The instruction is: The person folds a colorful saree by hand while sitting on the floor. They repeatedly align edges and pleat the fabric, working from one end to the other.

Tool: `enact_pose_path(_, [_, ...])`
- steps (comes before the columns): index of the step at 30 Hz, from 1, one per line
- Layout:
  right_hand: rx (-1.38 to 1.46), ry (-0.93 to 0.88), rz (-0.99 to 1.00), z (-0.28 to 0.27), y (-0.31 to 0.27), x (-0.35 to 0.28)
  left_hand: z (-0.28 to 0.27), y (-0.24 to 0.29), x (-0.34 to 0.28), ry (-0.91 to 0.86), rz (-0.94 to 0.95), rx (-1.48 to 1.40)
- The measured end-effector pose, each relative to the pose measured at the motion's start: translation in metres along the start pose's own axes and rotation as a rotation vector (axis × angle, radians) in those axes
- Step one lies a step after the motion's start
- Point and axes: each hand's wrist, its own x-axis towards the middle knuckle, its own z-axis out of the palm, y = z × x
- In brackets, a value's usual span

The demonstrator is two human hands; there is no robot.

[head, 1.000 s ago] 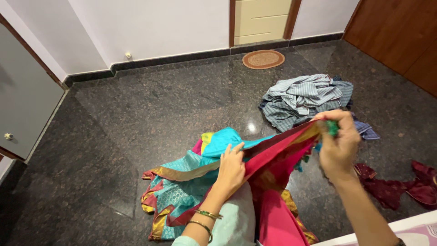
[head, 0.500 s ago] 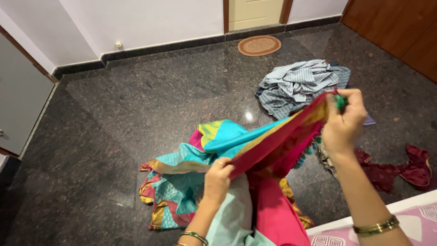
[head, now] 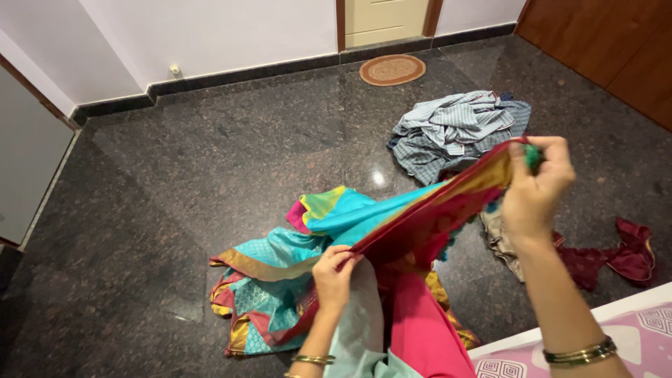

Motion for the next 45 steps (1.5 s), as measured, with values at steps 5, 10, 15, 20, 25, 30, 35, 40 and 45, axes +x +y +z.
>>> enact_pose_path(5, [-0.049,0.055,0.013,-0.034,0.026,0.006,-0.038,0.01,0.03,-0.184,0.064,-0.091])
enact_pose_path(10, [-0.059,0.118,-0.053,-0.055,0.023,0.01,-0.054,0.034,0.062,-0.384,-0.229,-0.338])
enact_pose_path(15, [-0.041,0.134,-0.036,-0.063,-0.001,0.007,-0.057,0.052,0.07,-0.38,-0.035,-0.246])
enact_pose_path(20, [0.048,0.176,0.025,-0.068,-0.011,0.002,-0.053,0.06,0.067,-0.367,-0.214,-0.321])
enact_pose_path(25, [0.032,0.171,0.029,-0.071,-0.009,-0.003,-0.053,0.062,0.068,-0.381,-0.024,-0.229])
enact_pose_path(30, [-0.049,0.126,0.019,-0.076,-0.007,-0.004,-0.048,0.06,0.074,-0.285,-0.079,-0.26])
enact_pose_path(35, [-0.072,-0.011,0.077,-0.08,-0.015,-0.017,-0.052,0.054,0.085,-0.209,0.15,0.027])
enact_pose_path(40, [0.528,-0.055,0.339,-0.1,-0.02,-0.016,-0.048,0.071,0.104,-0.22,-0.147,-0.217])
enact_pose_path(45, [0.465,-0.084,0.421,-0.117,0.028,0.03,-0.034,0.121,0.134,-0.53,-0.136,-0.508])
